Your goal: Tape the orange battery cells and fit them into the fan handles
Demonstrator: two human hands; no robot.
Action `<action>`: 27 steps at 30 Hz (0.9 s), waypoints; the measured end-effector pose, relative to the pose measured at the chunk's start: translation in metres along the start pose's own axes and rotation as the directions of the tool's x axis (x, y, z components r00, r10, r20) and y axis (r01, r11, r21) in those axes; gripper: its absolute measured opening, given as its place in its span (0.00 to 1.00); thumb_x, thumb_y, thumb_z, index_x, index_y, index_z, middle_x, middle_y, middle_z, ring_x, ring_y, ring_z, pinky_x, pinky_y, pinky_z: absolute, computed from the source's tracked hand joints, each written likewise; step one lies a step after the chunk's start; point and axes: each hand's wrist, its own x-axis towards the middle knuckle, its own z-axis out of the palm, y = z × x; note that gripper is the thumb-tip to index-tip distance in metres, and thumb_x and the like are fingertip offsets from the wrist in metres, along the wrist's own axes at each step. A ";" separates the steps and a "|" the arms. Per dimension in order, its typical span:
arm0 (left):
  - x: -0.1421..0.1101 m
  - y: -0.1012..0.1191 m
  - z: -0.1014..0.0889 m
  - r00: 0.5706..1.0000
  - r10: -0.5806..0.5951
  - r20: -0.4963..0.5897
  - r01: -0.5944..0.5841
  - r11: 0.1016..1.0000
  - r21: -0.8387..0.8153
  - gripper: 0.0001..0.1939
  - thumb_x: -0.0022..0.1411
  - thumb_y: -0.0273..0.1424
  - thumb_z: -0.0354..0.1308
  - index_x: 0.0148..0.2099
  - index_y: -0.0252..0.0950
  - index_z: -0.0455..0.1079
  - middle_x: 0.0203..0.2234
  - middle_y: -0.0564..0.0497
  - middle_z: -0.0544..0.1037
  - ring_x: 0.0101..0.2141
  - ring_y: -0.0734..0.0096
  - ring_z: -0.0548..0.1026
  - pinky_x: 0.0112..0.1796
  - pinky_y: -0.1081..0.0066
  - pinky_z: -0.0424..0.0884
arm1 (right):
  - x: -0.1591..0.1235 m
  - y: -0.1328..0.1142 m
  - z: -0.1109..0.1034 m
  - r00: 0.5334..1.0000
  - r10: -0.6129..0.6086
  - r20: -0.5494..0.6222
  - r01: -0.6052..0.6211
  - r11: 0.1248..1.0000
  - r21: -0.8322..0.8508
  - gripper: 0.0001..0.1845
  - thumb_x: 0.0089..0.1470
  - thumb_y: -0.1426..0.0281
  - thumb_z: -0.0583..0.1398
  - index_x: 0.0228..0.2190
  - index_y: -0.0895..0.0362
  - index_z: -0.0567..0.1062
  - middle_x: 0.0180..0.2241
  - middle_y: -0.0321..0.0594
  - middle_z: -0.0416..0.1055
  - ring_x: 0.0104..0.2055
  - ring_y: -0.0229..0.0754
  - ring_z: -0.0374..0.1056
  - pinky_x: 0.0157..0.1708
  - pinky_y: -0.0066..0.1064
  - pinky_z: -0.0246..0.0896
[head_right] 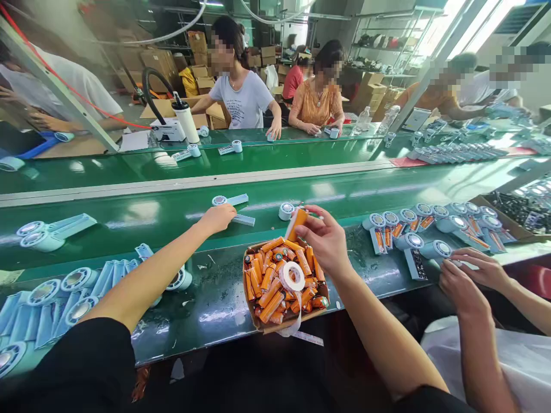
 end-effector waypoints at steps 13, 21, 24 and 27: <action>0.025 -0.002 0.002 0.997 -0.029 0.073 0.045 0.974 -0.220 0.05 0.65 0.29 0.65 0.43 0.39 0.80 0.47 0.48 0.82 0.49 0.64 0.78 0.55 0.62 0.74 | 0.114 0.090 0.104 0.818 0.258 0.515 0.231 0.672 -0.704 0.21 0.57 0.75 0.67 0.52 0.53 0.77 0.37 0.37 0.86 0.40 0.45 0.82 0.45 0.34 0.72; 0.029 0.009 -0.001 0.971 -0.216 0.100 0.236 0.922 -0.307 0.18 0.73 0.41 0.61 0.58 0.35 0.74 0.52 0.44 0.79 0.49 0.60 0.79 0.51 0.54 0.79 | 0.109 0.099 0.104 0.738 0.386 0.554 0.400 0.412 -0.819 0.19 0.63 0.71 0.66 0.55 0.52 0.79 0.42 0.44 0.85 0.48 0.53 0.81 0.49 0.39 0.72; 0.030 0.020 -0.002 0.958 -0.270 0.101 0.288 0.902 -0.323 0.19 0.73 0.41 0.61 0.59 0.35 0.73 0.53 0.43 0.78 0.49 0.60 0.79 0.50 0.54 0.79 | 0.105 0.104 0.114 0.701 0.451 0.552 0.449 0.323 -0.833 0.14 0.66 0.70 0.64 0.52 0.52 0.80 0.42 0.47 0.83 0.47 0.52 0.80 0.48 0.41 0.74; 0.032 0.026 -0.006 0.947 -0.310 0.086 0.321 0.889 -0.327 0.19 0.73 0.41 0.62 0.59 0.36 0.73 0.54 0.43 0.78 0.50 0.60 0.79 0.51 0.54 0.79 | 0.104 0.103 0.131 0.658 0.497 0.565 0.488 0.290 -0.823 0.13 0.68 0.64 0.64 0.50 0.56 0.79 0.48 0.44 0.80 0.47 0.47 0.78 0.49 0.43 0.76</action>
